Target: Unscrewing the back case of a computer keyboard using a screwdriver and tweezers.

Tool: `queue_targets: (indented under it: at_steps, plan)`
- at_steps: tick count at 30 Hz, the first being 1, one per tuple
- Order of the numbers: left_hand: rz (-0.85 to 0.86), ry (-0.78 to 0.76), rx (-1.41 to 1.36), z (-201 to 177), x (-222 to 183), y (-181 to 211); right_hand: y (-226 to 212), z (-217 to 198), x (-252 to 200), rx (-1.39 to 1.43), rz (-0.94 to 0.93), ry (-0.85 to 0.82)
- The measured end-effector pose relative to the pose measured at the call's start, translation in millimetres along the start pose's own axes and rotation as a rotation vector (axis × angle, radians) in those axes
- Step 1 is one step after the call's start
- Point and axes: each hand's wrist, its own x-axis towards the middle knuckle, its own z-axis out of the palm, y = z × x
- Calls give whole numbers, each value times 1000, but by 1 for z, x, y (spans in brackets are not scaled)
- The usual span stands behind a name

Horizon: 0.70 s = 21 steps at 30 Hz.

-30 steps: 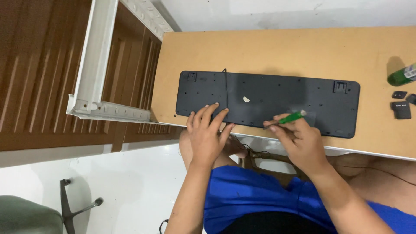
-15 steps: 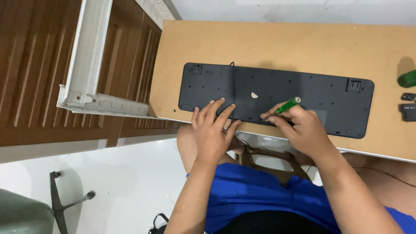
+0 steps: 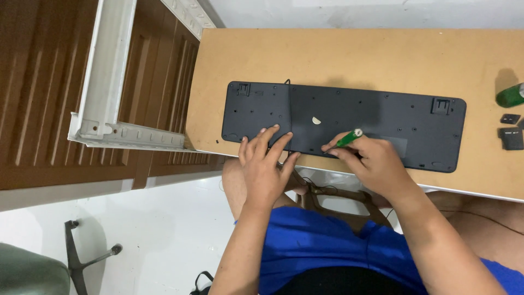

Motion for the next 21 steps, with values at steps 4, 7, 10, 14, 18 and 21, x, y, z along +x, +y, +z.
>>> queue_targets:
  at_steps: [4, 7, 10, 14, 18, 21]
  plan:
    - [-8, -16, -10, -4, 2, 3, -2, 2, -2, -137, -142, -36]
    - [-29, -19, -127, -24, 4, 21, 11, 7, -9, -256, -232, -38]
    - [62, -31, -354, -44, 9, 51, 15, 9, -11, -325, -274, -16]
    - [194, -23, -500, -44, 14, 87, 15, 10, -12, -332, -249, -9]
    - [225, -58, -425, -48, 26, 86, 19, 8, -14, -294, -251, -18]
    - [268, -77, -416, -52, 31, 92, 14, 6, -15, -229, -225, -24]
